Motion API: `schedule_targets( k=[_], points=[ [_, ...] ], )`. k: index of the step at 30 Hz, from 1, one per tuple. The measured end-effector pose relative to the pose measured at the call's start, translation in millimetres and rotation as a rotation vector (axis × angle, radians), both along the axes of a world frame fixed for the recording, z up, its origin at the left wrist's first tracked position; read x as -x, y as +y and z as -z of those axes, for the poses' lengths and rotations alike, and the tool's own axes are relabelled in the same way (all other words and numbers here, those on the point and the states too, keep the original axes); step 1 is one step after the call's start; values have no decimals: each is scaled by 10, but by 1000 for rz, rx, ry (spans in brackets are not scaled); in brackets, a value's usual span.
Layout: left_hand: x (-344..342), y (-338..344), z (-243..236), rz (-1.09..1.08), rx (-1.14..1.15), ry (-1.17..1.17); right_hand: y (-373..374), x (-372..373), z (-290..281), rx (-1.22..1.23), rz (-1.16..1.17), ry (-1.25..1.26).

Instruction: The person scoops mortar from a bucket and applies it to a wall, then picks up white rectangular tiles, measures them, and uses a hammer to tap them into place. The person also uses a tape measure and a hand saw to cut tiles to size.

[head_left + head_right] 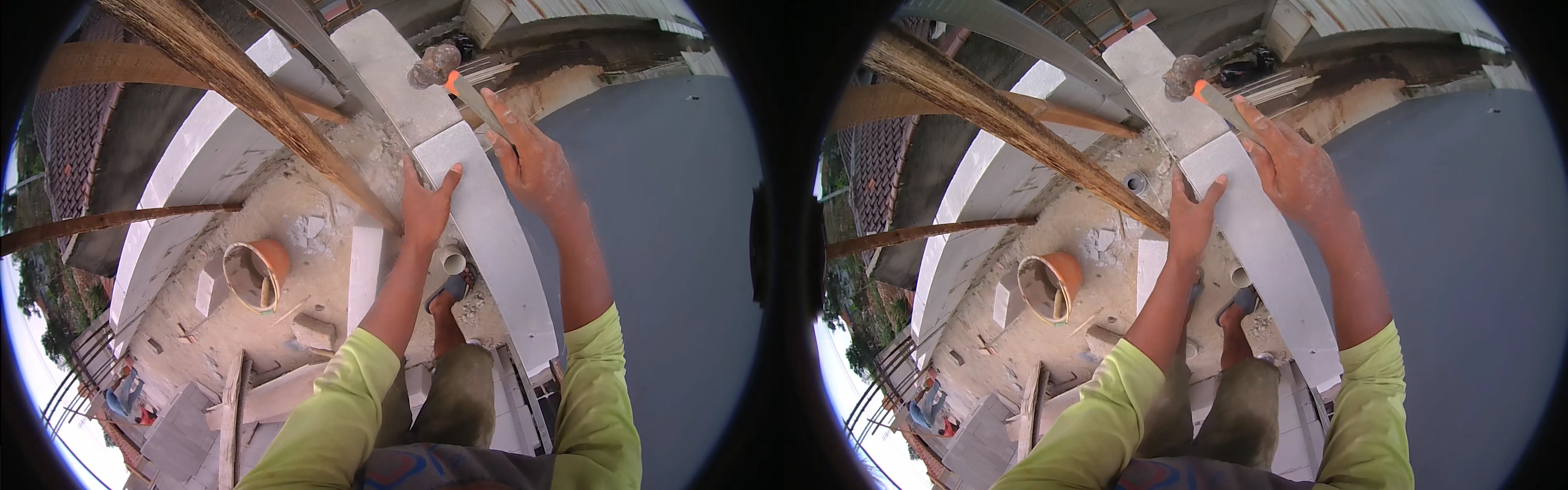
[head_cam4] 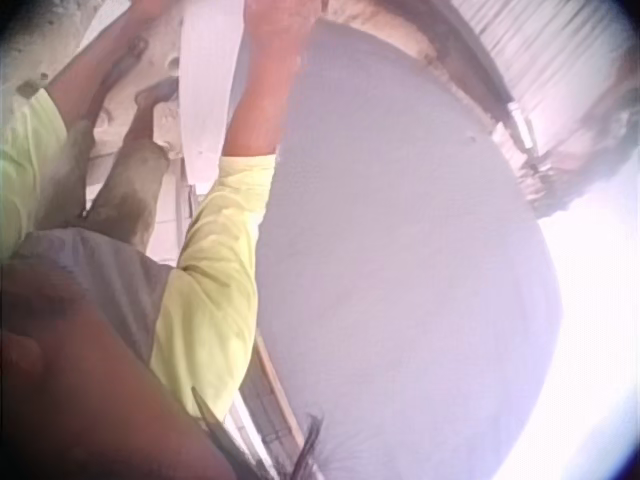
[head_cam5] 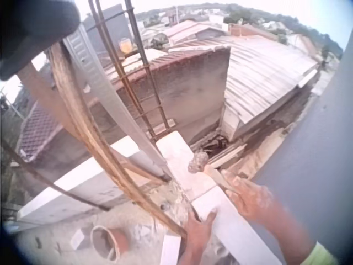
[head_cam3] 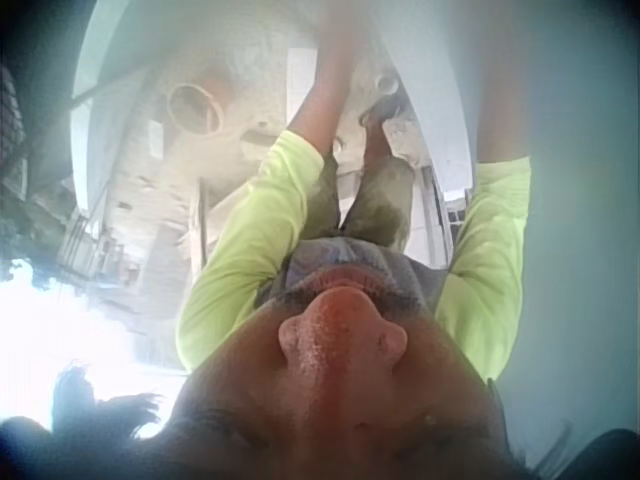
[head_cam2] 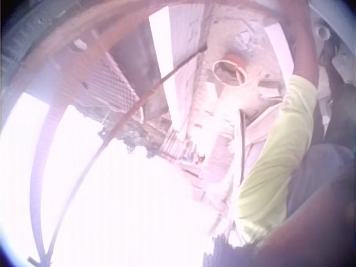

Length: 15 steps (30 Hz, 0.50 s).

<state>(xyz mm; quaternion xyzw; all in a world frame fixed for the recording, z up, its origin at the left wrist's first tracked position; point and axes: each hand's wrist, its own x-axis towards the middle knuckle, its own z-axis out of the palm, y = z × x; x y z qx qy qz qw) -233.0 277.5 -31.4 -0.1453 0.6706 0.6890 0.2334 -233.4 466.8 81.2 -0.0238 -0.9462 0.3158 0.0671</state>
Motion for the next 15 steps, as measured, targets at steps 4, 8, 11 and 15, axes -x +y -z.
schedule_targets(
  k=[4,8,11,15],
  points=[
    [-431,63,-300,108,-92,-19,-39,-644,-85,-39,16,-150],
    [-570,105,-281,140,-53,31,-34,-1213,-74,-137,30,-169],
    [-567,121,-259,154,-101,53,-56,-1444,-16,-204,70,-188],
    [-629,127,-237,140,-189,-32,-55,-1645,-47,-163,140,-190]
  ],
)
